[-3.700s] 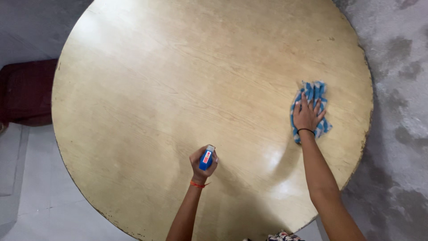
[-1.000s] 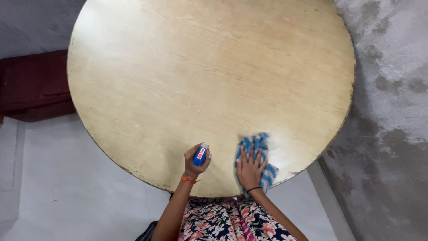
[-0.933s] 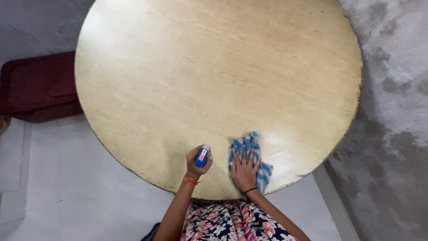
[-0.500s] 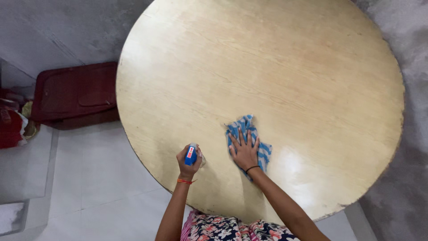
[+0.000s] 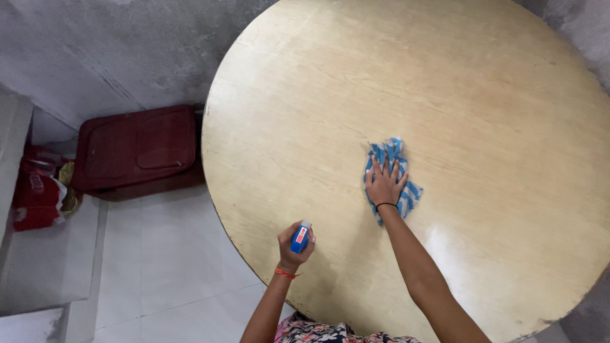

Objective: The person cleans a large round wooden table by spraying a cleaning solution from a blue bottle and wiping the surface with a blue and white striped cloth. The person moves around the table to clean different sections.

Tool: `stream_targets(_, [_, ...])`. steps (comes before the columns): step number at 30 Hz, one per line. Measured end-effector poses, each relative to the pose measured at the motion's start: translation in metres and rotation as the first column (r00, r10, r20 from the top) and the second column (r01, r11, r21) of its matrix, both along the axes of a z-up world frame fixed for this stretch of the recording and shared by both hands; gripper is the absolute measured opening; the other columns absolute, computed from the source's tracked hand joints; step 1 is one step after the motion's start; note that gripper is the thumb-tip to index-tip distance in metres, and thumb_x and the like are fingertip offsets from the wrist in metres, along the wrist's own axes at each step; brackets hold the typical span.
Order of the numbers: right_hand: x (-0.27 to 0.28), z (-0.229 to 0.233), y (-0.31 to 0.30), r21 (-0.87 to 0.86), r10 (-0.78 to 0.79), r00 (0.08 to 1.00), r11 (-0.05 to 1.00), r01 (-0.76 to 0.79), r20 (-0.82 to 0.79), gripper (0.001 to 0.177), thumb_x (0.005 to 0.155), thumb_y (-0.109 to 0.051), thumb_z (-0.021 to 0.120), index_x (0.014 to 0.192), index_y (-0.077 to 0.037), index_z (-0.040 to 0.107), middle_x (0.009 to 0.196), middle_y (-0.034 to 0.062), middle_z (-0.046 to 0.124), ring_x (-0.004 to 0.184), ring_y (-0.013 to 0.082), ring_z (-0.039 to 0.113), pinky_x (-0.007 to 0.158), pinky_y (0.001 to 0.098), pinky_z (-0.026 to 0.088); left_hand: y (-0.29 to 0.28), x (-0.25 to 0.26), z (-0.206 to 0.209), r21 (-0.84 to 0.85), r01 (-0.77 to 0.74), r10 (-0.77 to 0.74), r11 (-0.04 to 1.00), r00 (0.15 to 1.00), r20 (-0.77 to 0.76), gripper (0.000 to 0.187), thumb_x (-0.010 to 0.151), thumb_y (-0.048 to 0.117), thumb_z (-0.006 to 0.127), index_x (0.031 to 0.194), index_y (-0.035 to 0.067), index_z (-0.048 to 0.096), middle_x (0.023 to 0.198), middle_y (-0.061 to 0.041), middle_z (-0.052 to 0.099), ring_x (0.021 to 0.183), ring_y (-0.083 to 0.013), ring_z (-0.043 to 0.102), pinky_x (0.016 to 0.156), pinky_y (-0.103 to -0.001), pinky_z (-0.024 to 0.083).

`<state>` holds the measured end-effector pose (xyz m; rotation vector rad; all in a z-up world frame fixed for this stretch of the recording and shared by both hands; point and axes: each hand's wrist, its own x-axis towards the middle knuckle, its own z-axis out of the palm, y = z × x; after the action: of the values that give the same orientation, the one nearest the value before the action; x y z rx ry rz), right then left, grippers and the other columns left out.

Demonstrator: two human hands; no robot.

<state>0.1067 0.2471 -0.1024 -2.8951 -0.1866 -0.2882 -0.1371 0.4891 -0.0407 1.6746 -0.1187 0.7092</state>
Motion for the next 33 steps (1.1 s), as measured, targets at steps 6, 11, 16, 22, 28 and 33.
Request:
stream_targets(6, [-0.029, 0.009, 0.009, -0.024, 0.015, 0.999, 1.000, -0.014, 0.041, 0.060, 0.102, -0.045, 0.043, 0.159, -0.029, 0.037, 0.171, 0.0068, 0.025, 0.154, 0.0398, 0.020, 0.120, 0.0675, 0.003, 0.003, 0.003, 0.008, 0.033, 0.023, -0.024, 0.999, 1.000, 0.016, 0.033, 0.079, 0.007, 0.076, 0.109, -0.003, 0.067, 0.077, -0.008, 0.071, 0.070, -0.0174, 0.073, 0.068, -0.029, 0.058])
stream_targets(11, [-0.119, 0.011, 0.019, -0.109, 0.184, 0.983, 0.977, -0.184, -0.015, 0.061, 0.098, -0.046, 0.046, 0.156, -0.027, 0.039, 0.168, 0.0080, 0.028, 0.153, 0.0373, 0.020, 0.118, 0.0663, 0.005, -0.002, 0.012, 0.007, 0.026, 0.038, -0.037, 0.999, 0.999, -0.029, 0.038, 0.077, 0.007, 0.078, 0.112, -0.005, 0.068, 0.077, -0.009, 0.071, 0.069, -0.0168, 0.072, 0.068, -0.029, 0.059])
stream_targets(16, [-0.214, 0.012, -0.027, -0.095, 0.308, 0.949, 0.945, -0.312, -0.062, 0.056, 0.098, -0.045, 0.049, 0.152, -0.030, 0.045, 0.165, 0.0059, 0.033, 0.153, 0.0348, 0.025, 0.121, 0.0634, 0.010, -0.004, 0.018, 0.004, -0.045, 0.055, -0.056, 0.998, 0.998, -0.038, 0.036, 0.078, 0.003, 0.077, 0.112, -0.007, 0.067, 0.080, -0.008, 0.070, 0.072, -0.0132, 0.070, 0.069, -0.028, 0.058])
stream_targets(22, [-0.224, 0.013, -0.132, -0.154, 0.044, 0.996, 0.986, -0.056, -0.083, 0.060, 0.098, -0.047, 0.049, 0.156, -0.033, 0.044, 0.160, 0.0090, 0.040, 0.154, 0.0363, 0.028, 0.123, 0.0645, 0.009, -0.015, 0.015, 0.006, -0.161, 0.091, -0.095, 0.983, 0.995, -0.013, 0.028, 0.082, -0.002, 0.074, 0.108, -0.005, 0.066, 0.082, -0.005, 0.069, 0.077, -0.0102, 0.068, 0.073, -0.026, 0.059])
stream_targets(28, [-0.172, -0.010, -0.136, -0.027, -0.139, 0.990, 0.990, 0.139, 0.008, 0.060, 0.102, -0.043, 0.044, 0.160, -0.029, 0.040, 0.168, 0.0137, 0.031, 0.154, 0.0475, 0.018, 0.116, 0.0727, 0.001, -0.020, 0.007, 0.015, -0.221, 0.113, -0.133, 0.969, 0.988, -0.077, 0.024, 0.084, -0.005, 0.073, 0.106, -0.002, 0.064, 0.084, -0.004, 0.065, 0.077, -0.0083, 0.063, 0.070, -0.025, 0.056])
stream_targets(33, [-0.154, -0.015, -0.091, -0.010, -0.149, 0.989, 0.989, 0.149, -0.003, 0.061, 0.105, -0.045, 0.041, 0.162, -0.025, 0.037, 0.170, 0.0146, 0.022, 0.154, 0.0514, 0.011, 0.113, 0.0775, -0.002, -0.023, -0.001, 0.023, -0.223, 0.139, -0.162, 0.965, 0.983, -0.087, 0.028, 0.084, -0.007, 0.073, 0.109, 0.000, 0.061, 0.084, -0.002, 0.062, 0.077, -0.0081, 0.061, 0.072, -0.025, 0.054])
